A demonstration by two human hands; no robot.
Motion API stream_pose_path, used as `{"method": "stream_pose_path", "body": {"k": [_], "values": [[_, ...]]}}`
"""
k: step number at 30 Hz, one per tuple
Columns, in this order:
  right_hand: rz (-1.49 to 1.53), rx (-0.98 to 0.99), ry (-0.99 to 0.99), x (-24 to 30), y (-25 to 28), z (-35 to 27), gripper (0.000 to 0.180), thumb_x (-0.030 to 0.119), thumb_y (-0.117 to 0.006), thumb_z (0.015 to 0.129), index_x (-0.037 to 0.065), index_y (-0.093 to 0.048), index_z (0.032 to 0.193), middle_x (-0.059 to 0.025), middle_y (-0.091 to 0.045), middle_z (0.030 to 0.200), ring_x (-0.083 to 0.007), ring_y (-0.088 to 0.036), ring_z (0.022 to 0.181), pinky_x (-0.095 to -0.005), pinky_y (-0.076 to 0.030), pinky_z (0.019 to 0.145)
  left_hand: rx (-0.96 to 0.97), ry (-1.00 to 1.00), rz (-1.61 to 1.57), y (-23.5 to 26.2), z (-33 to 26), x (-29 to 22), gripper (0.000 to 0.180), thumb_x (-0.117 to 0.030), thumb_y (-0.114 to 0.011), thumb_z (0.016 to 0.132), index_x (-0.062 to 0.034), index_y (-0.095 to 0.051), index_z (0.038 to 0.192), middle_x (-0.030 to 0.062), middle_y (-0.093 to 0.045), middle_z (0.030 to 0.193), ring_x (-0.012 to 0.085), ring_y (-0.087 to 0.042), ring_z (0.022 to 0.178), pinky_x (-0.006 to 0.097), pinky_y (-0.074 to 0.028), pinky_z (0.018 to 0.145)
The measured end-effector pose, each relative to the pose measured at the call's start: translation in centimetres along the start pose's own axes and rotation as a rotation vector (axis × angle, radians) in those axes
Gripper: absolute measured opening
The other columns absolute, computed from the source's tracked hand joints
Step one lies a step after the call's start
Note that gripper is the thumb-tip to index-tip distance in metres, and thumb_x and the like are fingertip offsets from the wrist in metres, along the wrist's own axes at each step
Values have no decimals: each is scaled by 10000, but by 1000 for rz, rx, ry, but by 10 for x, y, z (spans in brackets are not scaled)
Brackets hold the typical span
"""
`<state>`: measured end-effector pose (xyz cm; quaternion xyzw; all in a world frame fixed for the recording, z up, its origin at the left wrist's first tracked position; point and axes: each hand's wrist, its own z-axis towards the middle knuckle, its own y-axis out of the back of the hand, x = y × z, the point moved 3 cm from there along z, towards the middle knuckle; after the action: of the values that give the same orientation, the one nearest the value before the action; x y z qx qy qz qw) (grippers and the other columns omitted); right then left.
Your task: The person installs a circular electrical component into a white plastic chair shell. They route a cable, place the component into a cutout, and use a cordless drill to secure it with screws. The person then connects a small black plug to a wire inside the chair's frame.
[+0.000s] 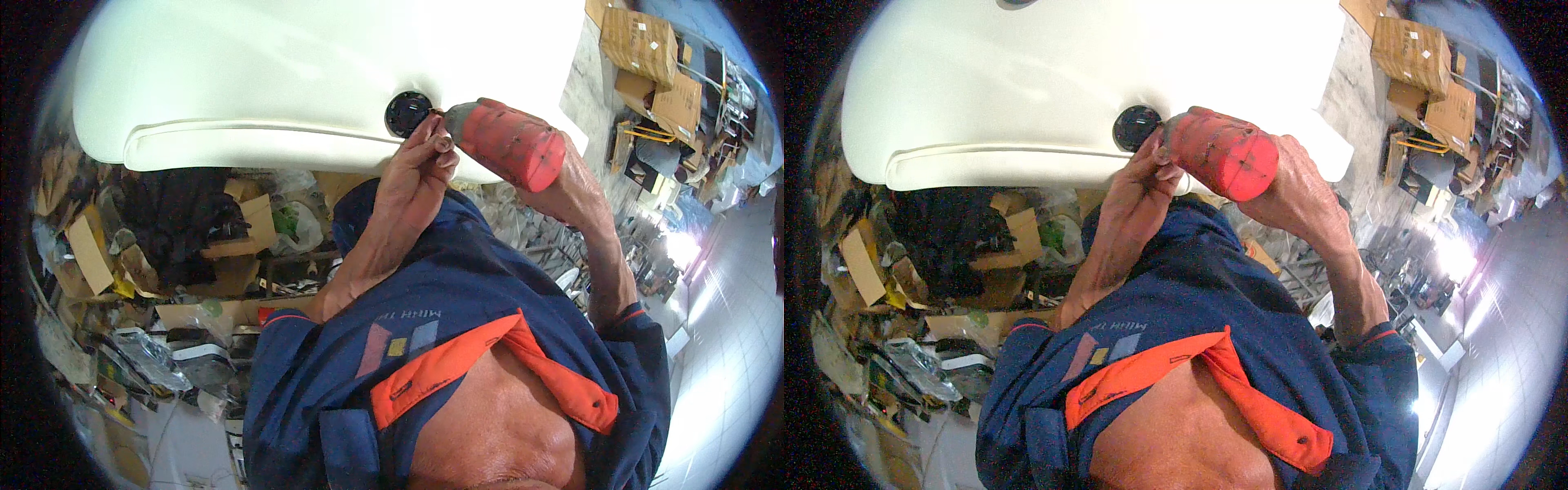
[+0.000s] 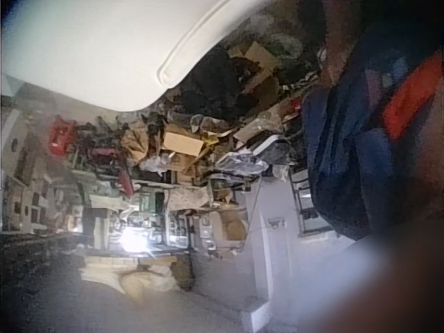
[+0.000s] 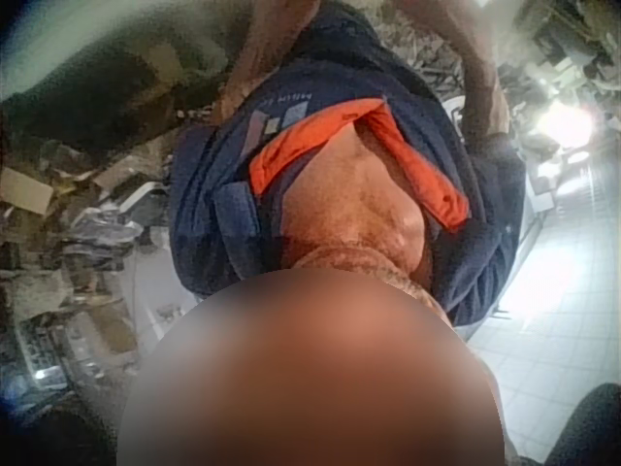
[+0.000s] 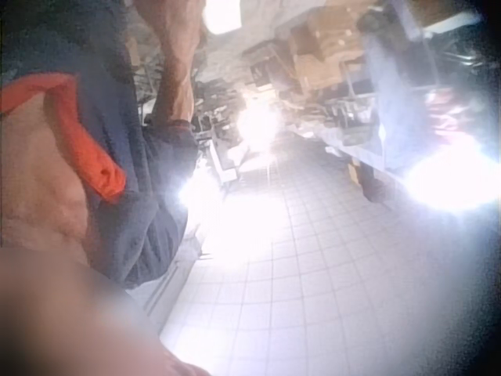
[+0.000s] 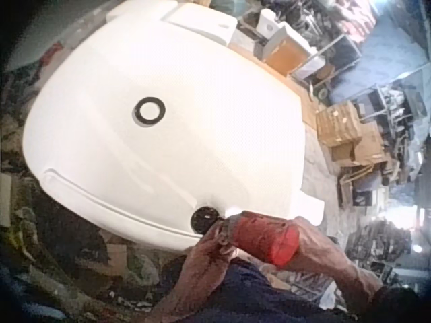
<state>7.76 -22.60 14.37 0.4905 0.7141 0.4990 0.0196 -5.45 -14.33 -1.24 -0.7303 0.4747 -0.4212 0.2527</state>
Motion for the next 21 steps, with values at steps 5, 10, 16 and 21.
{"method": "stream_pose_path", "body": {"k": [5,10,16,21], "values": [[-43,5,29,5,0,4,355,131,-774,749,24,-674,1073,-216,-715,887,-469,-659,858,-492,-559,747,-96,0,6,0,-2,0,272,37,-567,1014,20,-553,1285,72,-630,954,137,-599,806,265,-462,694],[-122,204,-187,7,6,5,517,150,-800,755,51,-639,1237,-177,-670,1134,-415,-596,1054,-474,-492,937,-90,5,-6,1,-1,-1,256,42,-560,1016,23,-571,1271,76,-642,963,147,-605,793,275,-466,690],[-127,279,-221,-2,0,11,529,164,-811,760,62,-653,1254,-152,-690,1167,-390,-606,1075,-465,-483,985,-54,3,-35,3,-2,-2,245,31,-547,1027,25,-576,1270,81,-655,985,151,-617,820,275,-468,686],[-214,231,-116,-9,1,10,482,174,-811,749,54,-677,1196,-158,-719,1071,-406,-638,1000,-471,-510,928,-68,8,16,5,-1,-2,252,20,-543,1031,23,-567,1283,77,-661,1000,150,-623,829,280,-476,688]]}}
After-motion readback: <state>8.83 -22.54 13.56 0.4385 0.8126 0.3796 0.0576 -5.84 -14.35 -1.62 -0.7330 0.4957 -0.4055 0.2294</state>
